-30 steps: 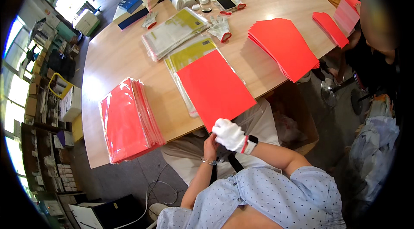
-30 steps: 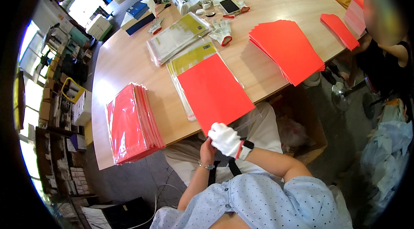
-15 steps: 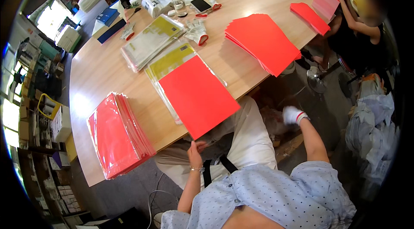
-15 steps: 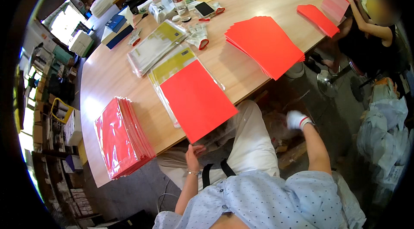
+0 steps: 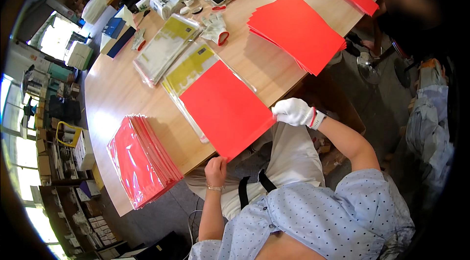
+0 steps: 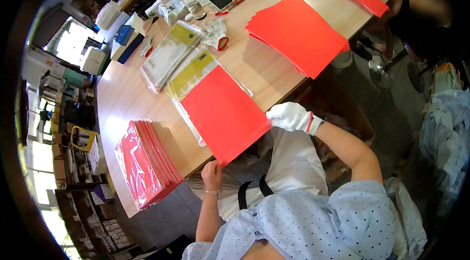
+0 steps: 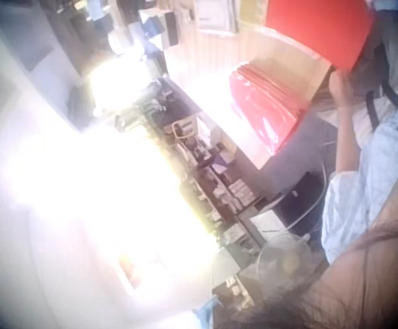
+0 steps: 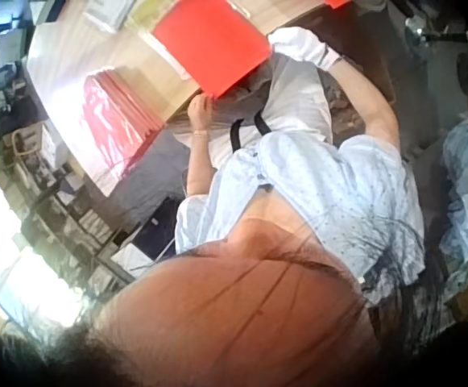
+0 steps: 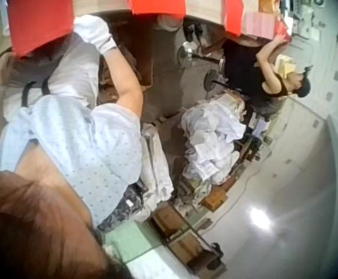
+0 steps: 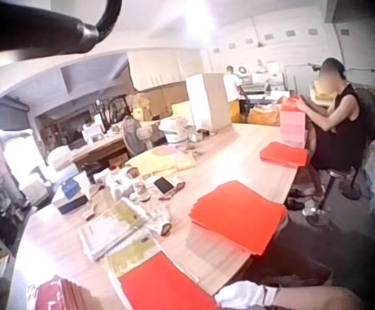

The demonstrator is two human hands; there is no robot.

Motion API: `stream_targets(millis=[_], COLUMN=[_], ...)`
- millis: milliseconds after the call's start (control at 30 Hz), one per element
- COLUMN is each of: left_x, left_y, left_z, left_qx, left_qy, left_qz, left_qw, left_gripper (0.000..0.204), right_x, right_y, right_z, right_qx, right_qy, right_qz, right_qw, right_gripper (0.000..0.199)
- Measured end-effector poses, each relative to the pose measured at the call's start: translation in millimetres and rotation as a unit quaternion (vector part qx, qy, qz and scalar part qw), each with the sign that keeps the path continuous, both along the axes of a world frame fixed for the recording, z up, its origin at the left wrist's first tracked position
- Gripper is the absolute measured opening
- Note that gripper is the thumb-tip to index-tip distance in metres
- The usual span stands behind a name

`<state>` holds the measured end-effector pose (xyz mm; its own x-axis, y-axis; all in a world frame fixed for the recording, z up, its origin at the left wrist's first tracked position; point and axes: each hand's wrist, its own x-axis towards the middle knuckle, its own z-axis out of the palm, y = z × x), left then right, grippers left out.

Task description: The person repeatedly picks red envelopes from a stack, places them into clear plastic sleeves, and stacks the packaged envelopes on the table. The person wears white gloves and works at a wooden table in a workshop setting.

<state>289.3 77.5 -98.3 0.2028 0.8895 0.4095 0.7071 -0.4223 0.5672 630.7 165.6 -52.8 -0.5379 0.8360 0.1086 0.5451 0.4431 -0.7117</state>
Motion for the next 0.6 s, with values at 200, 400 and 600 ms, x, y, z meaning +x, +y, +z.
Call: stream_targets(millis=[200, 400, 600], left_x=[7.3, 33.3, -5.3], left_y=[5.0, -3.4, -16.0], left_z=[-28.3, -7.2, 68.7], left_qx=[-0.309, -0.371, -0.269], left_qy=[-0.297, -0.545, -0.369], left_qz=[0.201, 0.228, 0.122], left_qw=[0.881, 0.717, 0.881], left_gripper=[0.027, 0.028, 0.018], right_x=[-32.0, -29.6, -71.0], right_y=[-7.0, -16.2, -48.9], right_z=[-19.6, -44.8, -50.4], right_qx=[0.083, -0.191, -0.287], right_qy=[-0.115, 0.168, 0.363], right_qz=[-0.242, -0.325, -0.146], right_qw=[0.96, 0.911, 0.874], right_gripper=[0.022, 0.027, 0.037])
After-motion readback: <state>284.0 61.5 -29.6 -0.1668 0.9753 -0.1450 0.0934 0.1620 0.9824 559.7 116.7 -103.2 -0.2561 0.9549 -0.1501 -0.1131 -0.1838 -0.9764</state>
